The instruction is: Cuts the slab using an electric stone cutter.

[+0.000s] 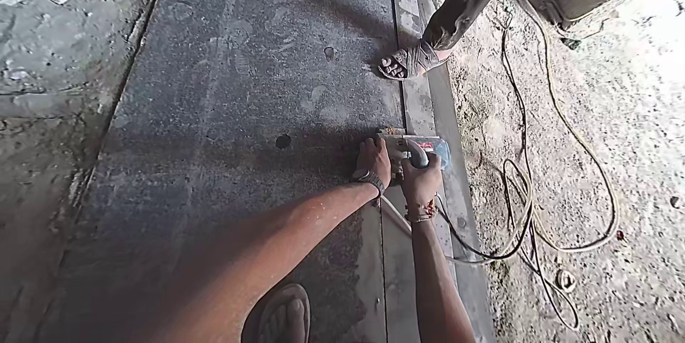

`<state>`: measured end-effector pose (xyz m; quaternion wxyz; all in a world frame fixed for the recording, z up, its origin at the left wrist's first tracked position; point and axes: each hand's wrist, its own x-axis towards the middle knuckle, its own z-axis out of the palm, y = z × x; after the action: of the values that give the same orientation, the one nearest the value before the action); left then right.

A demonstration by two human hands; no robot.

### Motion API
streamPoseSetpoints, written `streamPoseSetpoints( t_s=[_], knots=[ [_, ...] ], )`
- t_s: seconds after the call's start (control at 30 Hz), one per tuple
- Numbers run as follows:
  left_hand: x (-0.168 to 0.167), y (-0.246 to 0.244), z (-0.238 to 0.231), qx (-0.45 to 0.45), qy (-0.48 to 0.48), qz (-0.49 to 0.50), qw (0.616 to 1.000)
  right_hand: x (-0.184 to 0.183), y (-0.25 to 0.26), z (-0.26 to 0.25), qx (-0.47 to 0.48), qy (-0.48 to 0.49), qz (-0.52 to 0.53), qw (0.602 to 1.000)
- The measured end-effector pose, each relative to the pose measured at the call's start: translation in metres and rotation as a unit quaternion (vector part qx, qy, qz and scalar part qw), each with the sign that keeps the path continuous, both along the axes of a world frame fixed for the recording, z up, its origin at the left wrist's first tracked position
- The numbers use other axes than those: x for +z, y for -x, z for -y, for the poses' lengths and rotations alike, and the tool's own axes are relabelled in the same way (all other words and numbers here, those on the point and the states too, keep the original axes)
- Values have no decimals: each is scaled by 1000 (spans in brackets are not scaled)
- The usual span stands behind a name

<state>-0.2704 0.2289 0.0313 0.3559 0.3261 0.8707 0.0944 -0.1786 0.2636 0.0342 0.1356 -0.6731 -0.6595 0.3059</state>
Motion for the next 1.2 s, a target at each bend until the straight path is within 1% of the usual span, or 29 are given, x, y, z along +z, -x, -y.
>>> streamPoseSetpoints(
  t_s=[0.5, 0.97, 1.2],
  knots=[
    [1, 7, -6, 3, -9, -8, 1000, -1, 8, -7, 4, -8, -9, 1000],
    [5, 12, -11, 14, -24, -9, 1000, -1, 17, -14, 5, 2, 12, 1000],
    [-2, 13, -11, 19, -47, -29, 998, -3, 19, -18, 17, 9, 19, 1000]
  ],
)
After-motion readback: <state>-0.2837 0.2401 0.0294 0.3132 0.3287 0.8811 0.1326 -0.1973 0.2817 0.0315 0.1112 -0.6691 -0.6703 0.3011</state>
